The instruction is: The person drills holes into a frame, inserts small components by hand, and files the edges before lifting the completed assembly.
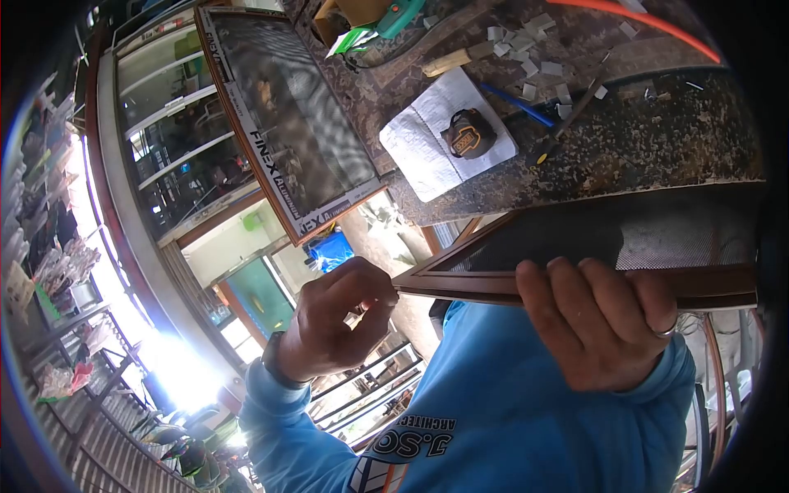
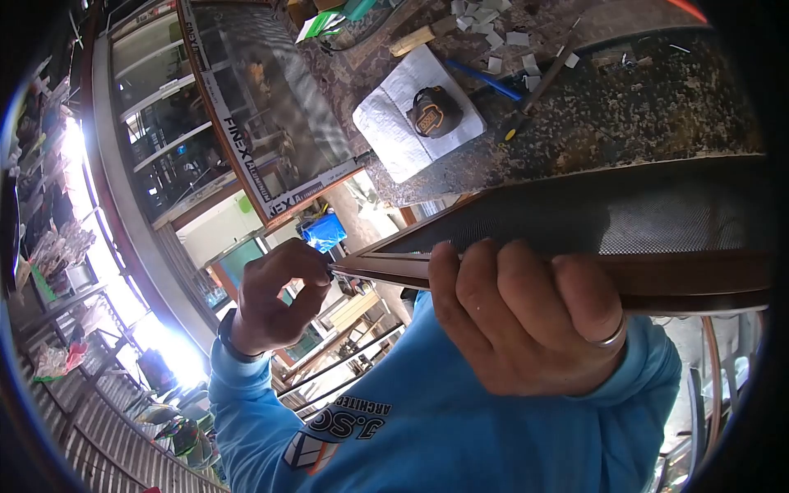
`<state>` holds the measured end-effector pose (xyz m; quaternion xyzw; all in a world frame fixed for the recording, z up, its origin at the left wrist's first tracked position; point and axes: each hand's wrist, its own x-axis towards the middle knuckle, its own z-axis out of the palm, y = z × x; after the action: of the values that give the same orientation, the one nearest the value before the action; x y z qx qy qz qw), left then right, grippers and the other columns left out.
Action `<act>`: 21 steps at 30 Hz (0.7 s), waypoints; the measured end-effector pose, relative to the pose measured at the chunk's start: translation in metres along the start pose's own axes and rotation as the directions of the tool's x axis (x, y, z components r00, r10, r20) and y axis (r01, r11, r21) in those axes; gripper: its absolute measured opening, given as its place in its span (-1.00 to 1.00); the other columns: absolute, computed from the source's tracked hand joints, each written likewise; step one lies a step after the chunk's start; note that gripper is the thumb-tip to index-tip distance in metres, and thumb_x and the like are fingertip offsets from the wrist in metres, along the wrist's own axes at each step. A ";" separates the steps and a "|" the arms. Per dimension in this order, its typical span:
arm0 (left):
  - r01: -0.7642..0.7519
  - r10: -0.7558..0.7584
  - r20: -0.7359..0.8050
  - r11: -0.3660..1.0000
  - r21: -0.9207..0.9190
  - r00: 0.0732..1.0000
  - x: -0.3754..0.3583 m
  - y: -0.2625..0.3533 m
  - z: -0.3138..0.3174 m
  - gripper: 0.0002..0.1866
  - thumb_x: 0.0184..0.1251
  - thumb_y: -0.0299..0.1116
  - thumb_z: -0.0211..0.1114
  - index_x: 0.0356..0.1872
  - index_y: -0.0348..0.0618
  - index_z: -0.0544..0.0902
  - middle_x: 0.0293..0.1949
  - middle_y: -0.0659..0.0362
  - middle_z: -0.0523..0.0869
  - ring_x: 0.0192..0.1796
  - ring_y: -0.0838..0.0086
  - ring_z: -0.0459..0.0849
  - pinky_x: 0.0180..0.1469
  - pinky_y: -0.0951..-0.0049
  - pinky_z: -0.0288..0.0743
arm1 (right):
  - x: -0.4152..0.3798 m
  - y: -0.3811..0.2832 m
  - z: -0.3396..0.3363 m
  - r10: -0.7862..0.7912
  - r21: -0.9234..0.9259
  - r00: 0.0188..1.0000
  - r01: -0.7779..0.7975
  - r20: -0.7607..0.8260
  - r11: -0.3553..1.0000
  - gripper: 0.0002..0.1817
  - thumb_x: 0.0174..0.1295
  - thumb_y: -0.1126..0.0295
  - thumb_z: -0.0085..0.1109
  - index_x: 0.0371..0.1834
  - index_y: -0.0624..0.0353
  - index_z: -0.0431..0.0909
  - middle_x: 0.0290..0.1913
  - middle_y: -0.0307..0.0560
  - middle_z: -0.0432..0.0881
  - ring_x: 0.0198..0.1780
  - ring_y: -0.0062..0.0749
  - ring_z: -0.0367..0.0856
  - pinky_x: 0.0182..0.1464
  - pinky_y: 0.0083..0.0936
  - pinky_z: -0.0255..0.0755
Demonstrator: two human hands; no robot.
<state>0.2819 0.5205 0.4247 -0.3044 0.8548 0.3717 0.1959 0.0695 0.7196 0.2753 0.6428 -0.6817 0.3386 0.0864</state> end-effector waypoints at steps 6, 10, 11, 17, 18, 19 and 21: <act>-0.010 0.012 -0.035 0.998 0.064 0.999 0.002 0.007 0.009 -0.78 0.30 -0.63 0.58 -0.12 -0.26 0.72 -0.23 0.14 0.74 -0.24 0.40 0.81 -0.21 0.45 0.68 | 0.000 0.001 0.000 -0.012 -0.012 1.000 0.012 0.006 1.000 -0.79 0.31 0.13 0.39 -0.10 -0.15 0.88 -0.26 -0.42 0.77 -0.14 -0.54 0.65 0.04 -0.37 0.32; -0.051 0.065 -0.089 0.988 0.144 0.994 0.006 0.010 0.010 -0.80 0.30 -0.64 0.58 -0.10 -0.23 0.80 -0.20 0.12 0.80 -0.16 0.37 0.87 -0.19 0.39 0.73 | -0.001 -0.001 0.001 -0.003 -0.011 1.000 0.004 0.012 1.000 -0.79 0.30 0.12 0.40 -0.10 -0.16 0.88 -0.26 -0.42 0.77 -0.14 -0.55 0.65 0.04 -0.37 0.32; -0.033 0.043 -0.084 0.993 0.114 0.996 0.004 0.006 0.008 -0.80 0.30 -0.64 0.58 -0.10 -0.22 0.80 -0.20 0.11 0.81 -0.15 0.37 0.88 -0.19 0.39 0.73 | -0.001 -0.001 0.001 -0.002 -0.010 1.000 0.002 0.014 1.000 -0.79 0.29 0.12 0.40 -0.10 -0.16 0.88 -0.26 -0.42 0.77 -0.14 -0.56 0.65 0.04 -0.37 0.32; -0.061 0.070 -0.077 0.991 0.120 0.995 0.006 0.004 0.010 -0.82 0.30 -0.65 0.56 -0.12 -0.27 0.79 -0.27 0.06 0.81 -0.28 0.31 0.87 -0.26 0.37 0.74 | -0.004 -0.001 0.003 0.001 -0.007 1.000 -0.001 0.001 1.000 -0.80 0.31 0.14 0.39 -0.09 -0.17 0.88 -0.25 -0.41 0.78 -0.13 -0.56 0.66 0.03 -0.39 0.32; -0.069 0.076 -0.060 0.991 0.113 0.995 0.007 0.004 0.010 -0.82 0.30 -0.65 0.57 -0.12 -0.28 0.78 -0.27 0.05 0.81 -0.29 0.30 0.87 -0.27 0.36 0.75 | -0.004 -0.001 0.003 0.002 -0.005 1.000 -0.002 0.002 1.000 -0.80 0.32 0.13 0.39 -0.09 -0.16 0.88 -0.25 -0.41 0.79 -0.13 -0.56 0.66 0.03 -0.40 0.32; -0.077 0.081 -0.043 0.991 0.107 0.996 0.007 0.005 0.010 -0.82 0.30 -0.65 0.57 -0.12 -0.29 0.78 -0.27 0.04 0.81 -0.30 0.29 0.87 -0.28 0.35 0.75 | -0.004 -0.001 0.003 0.002 -0.003 1.000 -0.002 0.002 1.000 -0.80 0.32 0.13 0.39 -0.09 -0.16 0.88 -0.25 -0.41 0.79 -0.13 -0.56 0.66 0.03 -0.40 0.32; -0.112 0.124 -0.063 0.978 0.174 0.990 0.007 0.003 0.012 -0.82 0.30 -0.65 0.57 -0.13 -0.32 0.76 -0.28 0.02 0.80 -0.30 0.28 0.87 -0.30 0.35 0.76 | -0.004 -0.001 0.005 0.000 -0.018 1.000 0.000 -0.020 1.000 -0.83 0.32 0.13 0.36 -0.15 -0.19 0.86 -0.29 -0.46 0.75 -0.17 -0.62 0.65 0.04 -0.39 0.29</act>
<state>0.2759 0.5283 0.4148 -0.2487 0.9067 0.2967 0.1674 0.0728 0.7200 0.2703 0.6387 -0.6838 0.3386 0.0990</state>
